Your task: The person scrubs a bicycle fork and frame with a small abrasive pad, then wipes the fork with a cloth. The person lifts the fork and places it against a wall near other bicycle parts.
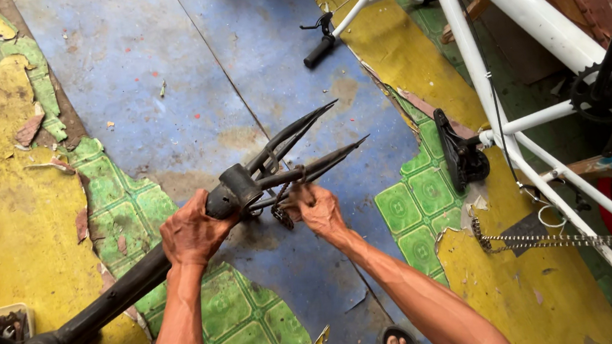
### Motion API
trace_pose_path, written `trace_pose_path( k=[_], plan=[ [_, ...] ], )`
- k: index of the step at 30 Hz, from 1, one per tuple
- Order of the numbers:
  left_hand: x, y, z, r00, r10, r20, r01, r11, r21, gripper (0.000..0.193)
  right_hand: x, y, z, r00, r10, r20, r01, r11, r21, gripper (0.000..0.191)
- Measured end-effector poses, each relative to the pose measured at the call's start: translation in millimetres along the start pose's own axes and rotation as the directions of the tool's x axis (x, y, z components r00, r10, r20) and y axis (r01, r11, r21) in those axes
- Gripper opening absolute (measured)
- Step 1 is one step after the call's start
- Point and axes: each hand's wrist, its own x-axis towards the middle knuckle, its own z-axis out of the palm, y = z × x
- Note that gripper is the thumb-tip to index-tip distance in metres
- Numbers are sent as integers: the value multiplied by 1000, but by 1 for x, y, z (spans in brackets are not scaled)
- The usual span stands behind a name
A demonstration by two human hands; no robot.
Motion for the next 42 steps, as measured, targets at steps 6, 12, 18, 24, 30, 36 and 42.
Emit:
trace_pose_path(
  k=[6,12,18,24,30,36,42],
  plan=[
    [-8,3,0,995,47,-85,-46,999,3,53,32,-23,-75,953,-222,-206,160,947,-279,35],
    [-13,4,4,998,19,-58,-18,1000,14,52,86,-23,-158,876,-325,-357,61,807,-587,25],
    [-8,1,9,998,-3,-57,1,999,-32,48,82,-8,-156,868,33,-496,-44,999,-11,31],
    [-15,12,5,995,15,-100,-15,1000,-5,45,71,-12,-106,870,-480,-118,494,836,239,47],
    [-1,12,5,997,-39,-63,39,999,-5,43,36,-7,-43,732,-666,142,598,529,-602,37],
    [16,12,1,994,-33,-107,34,999,10,45,21,-30,9,642,-757,119,730,556,-397,54],
    [23,12,3,991,-74,-107,77,997,26,40,28,-23,43,632,-768,-101,675,610,-415,45]
  ],
)
